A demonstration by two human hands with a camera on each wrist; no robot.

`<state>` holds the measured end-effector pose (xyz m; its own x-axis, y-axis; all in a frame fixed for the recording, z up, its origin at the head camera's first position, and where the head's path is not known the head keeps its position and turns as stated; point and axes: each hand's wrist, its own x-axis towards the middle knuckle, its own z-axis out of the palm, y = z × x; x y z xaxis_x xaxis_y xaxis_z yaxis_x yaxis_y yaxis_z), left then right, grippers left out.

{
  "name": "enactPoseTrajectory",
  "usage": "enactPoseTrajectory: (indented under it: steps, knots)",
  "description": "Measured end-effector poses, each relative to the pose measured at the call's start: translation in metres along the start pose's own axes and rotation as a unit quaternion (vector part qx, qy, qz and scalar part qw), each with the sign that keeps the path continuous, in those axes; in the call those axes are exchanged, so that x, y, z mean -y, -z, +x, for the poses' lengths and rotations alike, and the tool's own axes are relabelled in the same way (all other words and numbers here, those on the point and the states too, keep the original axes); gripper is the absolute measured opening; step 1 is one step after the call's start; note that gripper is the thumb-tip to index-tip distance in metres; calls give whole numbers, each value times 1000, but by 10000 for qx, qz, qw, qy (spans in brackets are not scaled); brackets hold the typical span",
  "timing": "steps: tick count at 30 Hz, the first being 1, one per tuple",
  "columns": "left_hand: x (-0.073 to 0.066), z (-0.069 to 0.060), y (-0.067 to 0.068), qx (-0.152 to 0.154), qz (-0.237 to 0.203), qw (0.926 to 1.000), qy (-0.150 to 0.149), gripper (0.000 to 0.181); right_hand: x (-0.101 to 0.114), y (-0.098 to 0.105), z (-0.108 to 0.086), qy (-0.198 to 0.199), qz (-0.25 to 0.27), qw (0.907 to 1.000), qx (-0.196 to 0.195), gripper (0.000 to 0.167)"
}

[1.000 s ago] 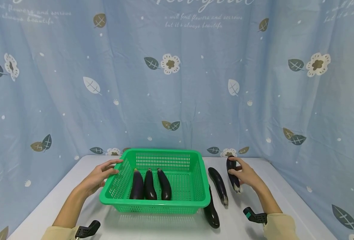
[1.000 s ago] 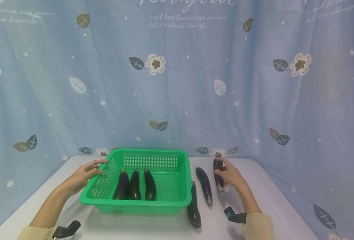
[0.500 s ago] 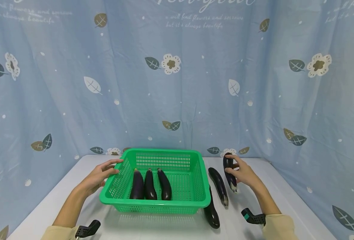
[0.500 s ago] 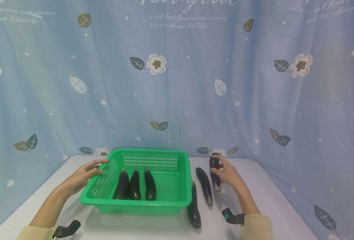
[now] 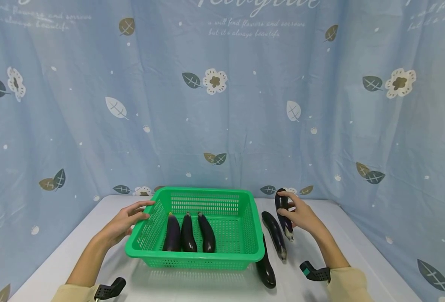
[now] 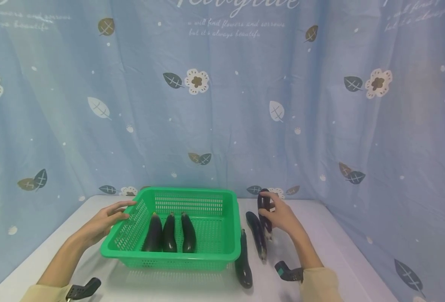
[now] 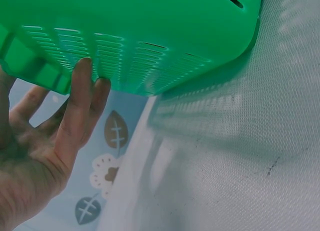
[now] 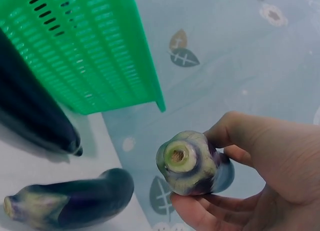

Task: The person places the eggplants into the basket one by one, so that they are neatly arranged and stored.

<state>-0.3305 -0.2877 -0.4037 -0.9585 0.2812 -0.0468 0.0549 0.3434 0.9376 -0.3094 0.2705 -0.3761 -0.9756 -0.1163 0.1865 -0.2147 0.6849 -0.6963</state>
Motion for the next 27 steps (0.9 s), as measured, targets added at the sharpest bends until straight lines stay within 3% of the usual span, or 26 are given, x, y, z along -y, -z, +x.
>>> enactPoseTrajectory:
  steps: [27]
  knots:
    - [2, 2, 0, -15, -48, 10000, -6, 60, 46, 4, 12, 845, 141, 9955, 415, 57]
